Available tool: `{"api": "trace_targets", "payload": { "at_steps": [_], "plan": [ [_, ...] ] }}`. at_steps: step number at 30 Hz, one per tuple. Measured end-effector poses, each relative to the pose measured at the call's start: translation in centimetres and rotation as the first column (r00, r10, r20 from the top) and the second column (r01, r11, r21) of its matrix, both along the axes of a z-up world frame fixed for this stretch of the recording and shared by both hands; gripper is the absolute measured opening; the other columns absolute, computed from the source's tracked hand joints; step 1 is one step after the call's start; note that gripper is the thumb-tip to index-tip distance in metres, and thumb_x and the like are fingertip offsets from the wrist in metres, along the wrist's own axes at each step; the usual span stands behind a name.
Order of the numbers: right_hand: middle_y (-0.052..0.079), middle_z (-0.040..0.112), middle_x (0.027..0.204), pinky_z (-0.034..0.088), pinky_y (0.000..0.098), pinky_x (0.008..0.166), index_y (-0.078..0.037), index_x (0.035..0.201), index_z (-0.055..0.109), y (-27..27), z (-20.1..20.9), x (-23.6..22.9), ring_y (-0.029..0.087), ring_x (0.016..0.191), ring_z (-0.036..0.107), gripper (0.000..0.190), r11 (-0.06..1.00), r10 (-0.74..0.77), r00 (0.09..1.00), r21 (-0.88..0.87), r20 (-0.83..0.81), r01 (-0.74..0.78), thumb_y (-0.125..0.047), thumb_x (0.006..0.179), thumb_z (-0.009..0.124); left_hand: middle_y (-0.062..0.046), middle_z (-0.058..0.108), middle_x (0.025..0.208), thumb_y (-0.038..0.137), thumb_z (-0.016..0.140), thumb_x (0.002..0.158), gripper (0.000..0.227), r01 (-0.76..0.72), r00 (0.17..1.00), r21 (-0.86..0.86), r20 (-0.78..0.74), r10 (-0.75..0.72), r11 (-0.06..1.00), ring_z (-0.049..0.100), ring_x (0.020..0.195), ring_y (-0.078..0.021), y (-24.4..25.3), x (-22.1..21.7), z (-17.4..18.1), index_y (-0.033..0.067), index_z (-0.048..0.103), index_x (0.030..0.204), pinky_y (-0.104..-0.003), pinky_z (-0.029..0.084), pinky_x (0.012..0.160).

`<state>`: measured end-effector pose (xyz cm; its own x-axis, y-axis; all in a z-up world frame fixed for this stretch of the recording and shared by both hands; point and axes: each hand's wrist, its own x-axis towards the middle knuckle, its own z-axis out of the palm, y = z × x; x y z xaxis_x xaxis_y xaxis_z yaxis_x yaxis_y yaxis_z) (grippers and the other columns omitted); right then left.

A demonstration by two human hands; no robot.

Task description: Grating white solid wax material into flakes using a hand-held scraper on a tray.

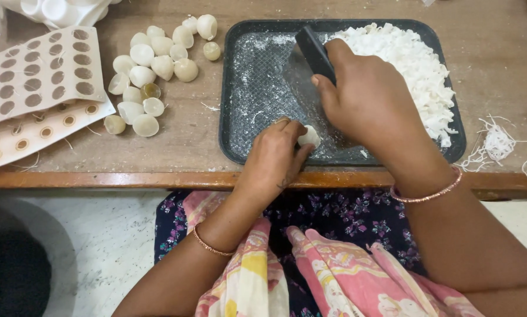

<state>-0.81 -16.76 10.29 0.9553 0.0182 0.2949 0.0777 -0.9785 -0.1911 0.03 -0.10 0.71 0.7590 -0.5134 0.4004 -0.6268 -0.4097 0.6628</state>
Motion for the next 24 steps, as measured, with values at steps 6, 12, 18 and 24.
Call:
{"api": "trace_targets", "payload": {
  "at_steps": [6,12,18,24],
  "plan": [
    [0.026,0.068,0.076,0.054,0.0517,0.062,0.004,0.11,0.059,0.1,-0.6,1.9,0.045,0.071,0.069,0.031,0.995,0.079,0.997,-0.057,0.021,-0.077,-0.023,0.098,0.07,-0.021,0.068,0.097,0.015,0.075,0.089,0.022,-0.001,1.0,-0.001,0.011,0.001,1.0,0.068,0.089,-0.0406,-0.1,0.1,-0.2,-0.0011,0.068,0.102,-0.046,0.055,0.082],
    [0.027,0.07,0.084,0.054,0.053,0.073,0.002,0.106,0.065,-1.1,-0.9,4.1,0.045,0.08,0.069,0.028,0.994,0.103,0.994,-0.034,0.026,-0.102,-0.023,0.097,0.071,-0.021,0.068,0.097,0.015,0.076,0.086,0.024,-0.028,1.0,0.008,0.005,0.028,1.0,0.068,0.089,-0.0405,-0.3,0.0,-0.4,-0.0019,0.069,0.101,-0.046,0.055,0.082],
    [0.024,0.072,0.087,0.055,0.0515,0.074,0.0,0.11,0.066,-0.3,-0.5,4.7,0.043,0.081,0.07,0.029,0.998,0.062,0.997,-0.012,-0.035,-0.063,-0.024,0.095,0.07,-0.021,0.068,0.096,0.015,0.077,0.086,0.023,-0.011,0.999,0.005,0.041,0.011,1.0,0.068,0.09,-0.0418,-0.2,0.2,-0.5,-0.0021,0.068,0.099,-0.047,0.055,0.082],
    [0.023,0.073,0.09,0.055,0.0511,0.075,-0.002,0.108,0.068,2.2,-0.6,5.9,0.042,0.082,0.071,0.028,0.988,0.125,0.99,-0.082,-0.07,-0.131,-0.024,0.092,0.071,-0.021,0.07,0.097,0.015,0.076,0.086,0.022,-0.029,1.0,0.006,-0.007,0.029,1.0,0.069,0.089,-0.0412,-0.3,0.3,-0.6,-0.0017,0.069,0.099,-0.047,0.056,0.081]
  ]
}}
